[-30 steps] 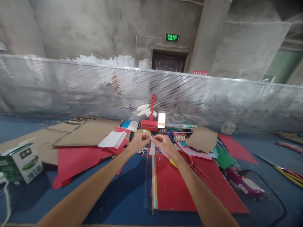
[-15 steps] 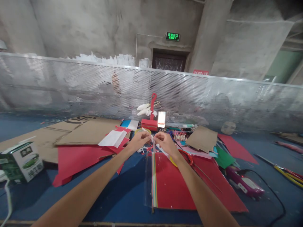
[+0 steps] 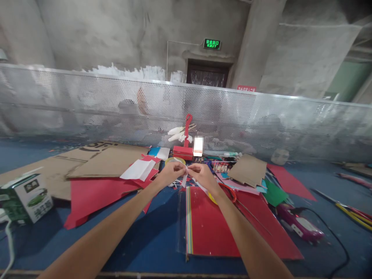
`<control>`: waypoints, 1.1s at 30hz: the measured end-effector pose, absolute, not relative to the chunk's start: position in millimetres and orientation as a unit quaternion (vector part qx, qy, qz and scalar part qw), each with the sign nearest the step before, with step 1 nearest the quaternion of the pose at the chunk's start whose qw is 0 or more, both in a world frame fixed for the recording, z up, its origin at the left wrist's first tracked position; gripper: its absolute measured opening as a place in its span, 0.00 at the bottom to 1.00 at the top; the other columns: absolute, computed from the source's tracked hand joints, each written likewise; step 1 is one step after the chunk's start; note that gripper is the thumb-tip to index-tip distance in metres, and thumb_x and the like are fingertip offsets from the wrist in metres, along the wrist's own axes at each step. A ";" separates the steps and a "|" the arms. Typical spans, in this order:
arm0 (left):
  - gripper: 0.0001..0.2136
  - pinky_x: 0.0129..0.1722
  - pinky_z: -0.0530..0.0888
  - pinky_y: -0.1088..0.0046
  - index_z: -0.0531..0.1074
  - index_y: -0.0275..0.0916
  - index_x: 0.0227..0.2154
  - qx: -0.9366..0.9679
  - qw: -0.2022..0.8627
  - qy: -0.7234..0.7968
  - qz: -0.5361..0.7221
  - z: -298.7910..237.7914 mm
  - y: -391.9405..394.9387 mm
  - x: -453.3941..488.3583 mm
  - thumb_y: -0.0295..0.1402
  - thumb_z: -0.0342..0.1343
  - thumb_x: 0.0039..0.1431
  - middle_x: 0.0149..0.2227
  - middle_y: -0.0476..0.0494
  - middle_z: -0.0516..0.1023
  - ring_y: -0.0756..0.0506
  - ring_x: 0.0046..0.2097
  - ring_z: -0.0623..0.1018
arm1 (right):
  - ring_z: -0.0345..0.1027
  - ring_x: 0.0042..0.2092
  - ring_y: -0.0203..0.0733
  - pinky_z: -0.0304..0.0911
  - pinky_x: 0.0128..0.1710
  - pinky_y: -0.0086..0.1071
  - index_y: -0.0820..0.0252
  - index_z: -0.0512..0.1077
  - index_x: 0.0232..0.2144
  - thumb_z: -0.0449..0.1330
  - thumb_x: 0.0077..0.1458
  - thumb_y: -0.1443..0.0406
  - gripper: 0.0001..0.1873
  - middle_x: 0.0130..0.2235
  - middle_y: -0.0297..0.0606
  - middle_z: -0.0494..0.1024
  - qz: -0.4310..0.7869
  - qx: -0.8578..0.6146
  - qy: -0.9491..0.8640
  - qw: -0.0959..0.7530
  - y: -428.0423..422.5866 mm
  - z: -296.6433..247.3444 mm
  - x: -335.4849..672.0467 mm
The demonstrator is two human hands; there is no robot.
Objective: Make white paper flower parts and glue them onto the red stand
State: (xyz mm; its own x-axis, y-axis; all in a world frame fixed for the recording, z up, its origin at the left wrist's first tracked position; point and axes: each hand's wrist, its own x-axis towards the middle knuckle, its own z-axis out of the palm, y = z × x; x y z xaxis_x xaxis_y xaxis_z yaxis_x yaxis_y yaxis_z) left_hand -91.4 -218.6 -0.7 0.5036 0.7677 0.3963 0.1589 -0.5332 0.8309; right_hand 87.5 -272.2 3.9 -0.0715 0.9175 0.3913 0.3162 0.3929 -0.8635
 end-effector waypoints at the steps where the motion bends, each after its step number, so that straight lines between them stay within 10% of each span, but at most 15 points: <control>1: 0.11 0.32 0.71 0.74 0.77 0.35 0.32 0.778 0.383 0.296 0.400 -1.3 -218.1 -91.0 0.40 0.58 0.55 0.29 0.45 0.79 0.49 0.31 0.76 | 0.74 0.34 0.43 0.64 0.29 0.30 0.61 0.78 0.33 0.62 0.53 0.58 0.13 0.33 0.41 0.82 0.298 -0.466 -0.667 0.499 -272.3 4.2 87.6; 33: 0.11 0.31 0.71 0.75 0.78 0.36 0.29 0.782 0.378 0.292 0.401 -2.7 -214.8 -90.6 0.38 0.57 0.56 0.28 0.46 0.79 0.49 0.30 0.75 | 0.77 0.34 0.44 0.66 0.34 0.33 0.59 0.74 0.30 0.61 0.53 0.62 0.06 0.31 0.40 0.82 0.239 -0.472 -0.688 0.497 -269.3 0.5 89.2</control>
